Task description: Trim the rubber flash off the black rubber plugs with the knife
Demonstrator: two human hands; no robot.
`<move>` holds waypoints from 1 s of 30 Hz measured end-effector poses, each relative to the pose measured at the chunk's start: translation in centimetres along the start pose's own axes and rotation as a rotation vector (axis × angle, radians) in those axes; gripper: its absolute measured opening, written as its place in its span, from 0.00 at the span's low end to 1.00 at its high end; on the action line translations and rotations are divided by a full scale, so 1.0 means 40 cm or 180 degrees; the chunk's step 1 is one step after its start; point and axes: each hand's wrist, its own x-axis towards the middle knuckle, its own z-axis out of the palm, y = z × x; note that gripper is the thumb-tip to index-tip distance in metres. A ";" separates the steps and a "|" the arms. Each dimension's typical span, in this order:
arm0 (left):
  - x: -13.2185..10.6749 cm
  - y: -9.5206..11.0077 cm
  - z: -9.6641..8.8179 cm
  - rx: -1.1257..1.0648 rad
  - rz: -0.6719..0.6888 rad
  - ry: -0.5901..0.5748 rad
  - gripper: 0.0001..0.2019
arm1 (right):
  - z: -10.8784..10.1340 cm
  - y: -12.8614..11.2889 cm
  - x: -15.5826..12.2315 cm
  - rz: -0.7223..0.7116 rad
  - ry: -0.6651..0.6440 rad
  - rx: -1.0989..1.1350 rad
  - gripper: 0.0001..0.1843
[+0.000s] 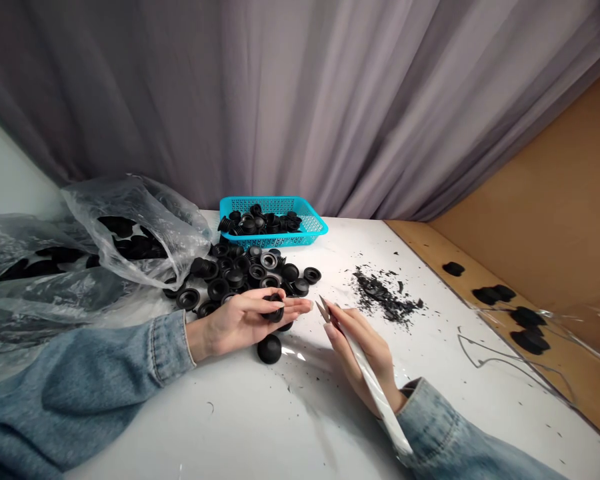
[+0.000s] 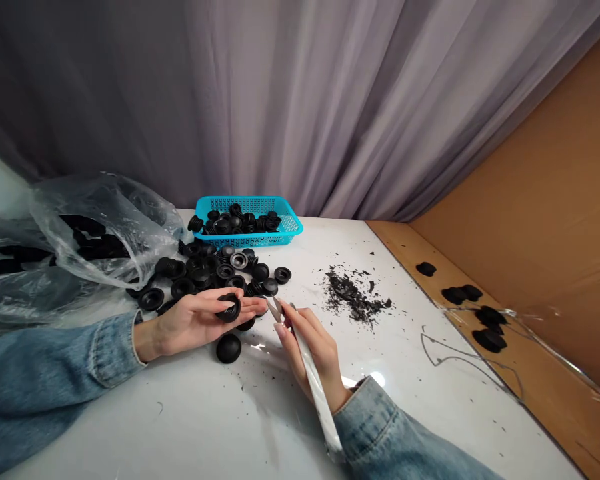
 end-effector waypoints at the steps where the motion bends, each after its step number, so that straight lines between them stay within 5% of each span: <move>1: 0.000 0.000 0.001 0.0021 0.0001 0.0000 0.07 | 0.000 0.000 -0.001 -0.0002 -0.0010 0.0017 0.18; 10: 0.002 -0.006 -0.011 0.0338 -0.0037 -0.0354 0.13 | -0.004 -0.006 0.002 0.0012 -0.0010 0.0079 0.17; 19: 0.003 -0.010 -0.013 0.0710 0.0007 -0.0220 0.12 | -0.005 -0.011 0.008 0.0086 -0.0024 0.0075 0.15; 27: 0.002 -0.024 -0.005 0.1526 0.0038 0.0017 0.13 | -0.010 -0.008 -0.005 0.0944 -0.0093 0.0342 0.13; 30: 0.003 -0.040 -0.004 0.1920 0.0203 -0.0004 0.15 | -0.012 -0.014 -0.004 0.0744 -0.0222 0.0437 0.12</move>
